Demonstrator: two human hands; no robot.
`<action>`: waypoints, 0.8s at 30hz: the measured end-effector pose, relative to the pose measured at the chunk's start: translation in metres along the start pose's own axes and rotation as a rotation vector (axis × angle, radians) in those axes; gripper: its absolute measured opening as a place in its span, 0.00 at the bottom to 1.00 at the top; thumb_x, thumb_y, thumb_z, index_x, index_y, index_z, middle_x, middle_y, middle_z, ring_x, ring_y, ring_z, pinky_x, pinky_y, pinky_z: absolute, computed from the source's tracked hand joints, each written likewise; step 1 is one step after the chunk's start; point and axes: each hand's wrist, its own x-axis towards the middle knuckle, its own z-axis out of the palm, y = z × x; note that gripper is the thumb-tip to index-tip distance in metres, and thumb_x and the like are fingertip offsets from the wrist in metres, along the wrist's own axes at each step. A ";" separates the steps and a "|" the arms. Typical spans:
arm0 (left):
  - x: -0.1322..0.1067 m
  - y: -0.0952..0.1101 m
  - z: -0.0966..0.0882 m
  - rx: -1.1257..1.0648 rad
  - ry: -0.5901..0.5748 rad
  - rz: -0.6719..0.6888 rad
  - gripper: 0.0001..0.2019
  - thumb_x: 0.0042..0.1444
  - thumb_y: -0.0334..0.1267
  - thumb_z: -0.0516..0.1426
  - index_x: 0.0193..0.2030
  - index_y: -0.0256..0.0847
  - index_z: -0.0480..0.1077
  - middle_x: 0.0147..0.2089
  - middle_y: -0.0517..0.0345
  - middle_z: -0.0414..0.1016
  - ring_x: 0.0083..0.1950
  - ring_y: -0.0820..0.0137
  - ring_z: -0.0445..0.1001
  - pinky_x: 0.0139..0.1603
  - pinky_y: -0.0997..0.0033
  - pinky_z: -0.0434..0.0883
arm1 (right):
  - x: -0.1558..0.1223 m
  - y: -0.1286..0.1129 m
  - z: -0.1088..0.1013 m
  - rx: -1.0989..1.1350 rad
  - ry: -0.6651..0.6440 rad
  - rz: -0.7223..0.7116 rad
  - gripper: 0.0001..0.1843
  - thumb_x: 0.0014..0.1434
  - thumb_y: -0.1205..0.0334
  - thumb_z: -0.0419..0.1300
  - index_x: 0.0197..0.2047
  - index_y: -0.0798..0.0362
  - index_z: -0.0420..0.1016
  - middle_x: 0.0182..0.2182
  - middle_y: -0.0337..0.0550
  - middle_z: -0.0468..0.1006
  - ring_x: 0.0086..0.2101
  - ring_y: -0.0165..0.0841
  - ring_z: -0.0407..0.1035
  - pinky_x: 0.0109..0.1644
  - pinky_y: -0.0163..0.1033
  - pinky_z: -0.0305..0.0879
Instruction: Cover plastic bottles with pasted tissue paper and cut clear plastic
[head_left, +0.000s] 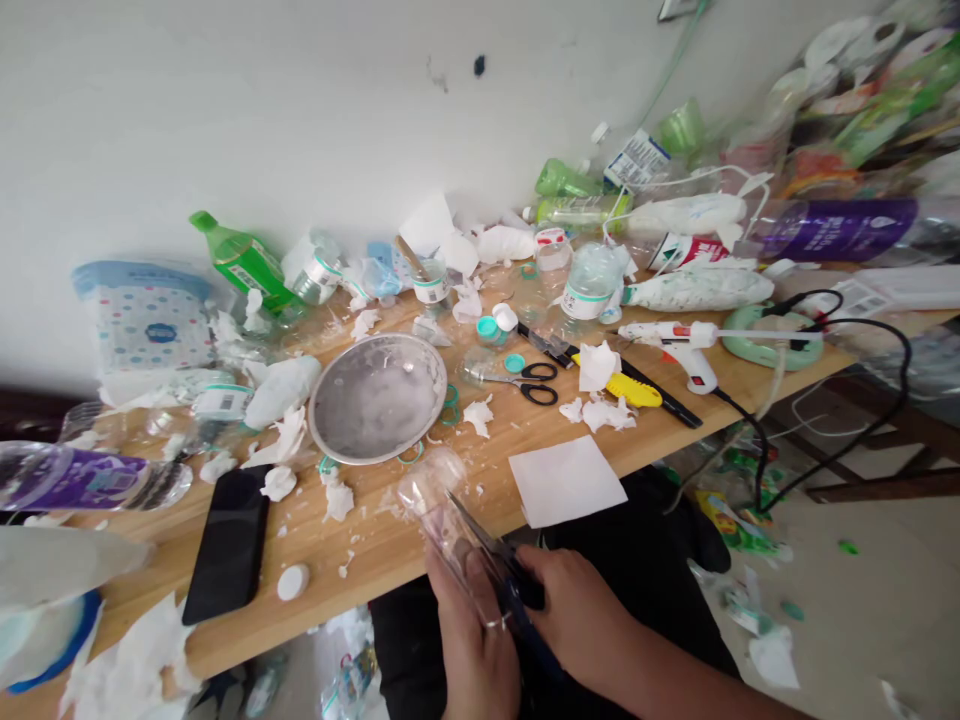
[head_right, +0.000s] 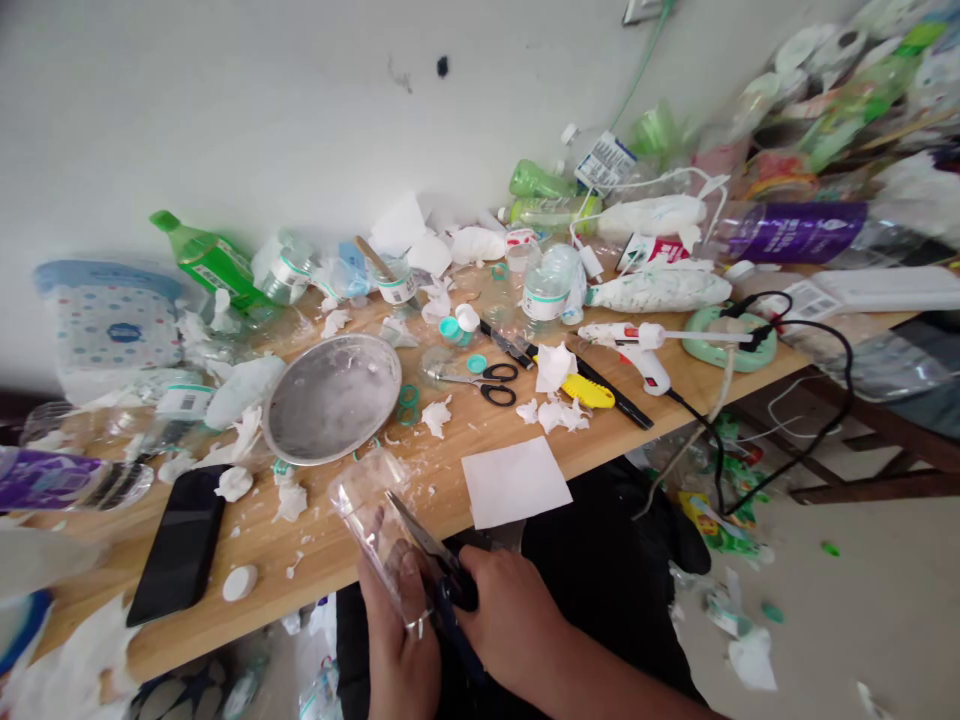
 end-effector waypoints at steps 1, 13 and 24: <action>0.000 -0.002 0.000 -0.006 -0.005 -0.018 0.29 0.68 0.51 0.48 0.74 0.50 0.48 0.55 0.48 0.75 0.59 0.60 0.73 0.64 0.61 0.69 | 0.001 0.000 0.000 -0.005 -0.002 0.005 0.06 0.57 0.62 0.61 0.31 0.53 0.77 0.31 0.45 0.84 0.31 0.35 0.76 0.32 0.34 0.60; 0.006 -0.013 -0.005 0.026 -0.060 -0.005 0.31 0.71 0.48 0.46 0.76 0.47 0.39 0.72 0.46 0.61 0.75 0.64 0.55 0.76 0.61 0.53 | 0.009 0.007 0.005 0.037 -0.018 0.064 0.05 0.55 0.63 0.62 0.30 0.53 0.78 0.30 0.46 0.84 0.31 0.37 0.77 0.31 0.34 0.61; 0.013 -0.015 0.000 0.023 -0.002 -0.077 0.35 0.68 0.51 0.49 0.77 0.48 0.40 0.63 0.44 0.72 0.60 0.59 0.75 0.62 0.64 0.72 | 0.013 -0.004 -0.005 0.317 -0.069 0.037 0.05 0.54 0.65 0.62 0.29 0.55 0.78 0.33 0.46 0.84 0.35 0.38 0.77 0.38 0.35 0.67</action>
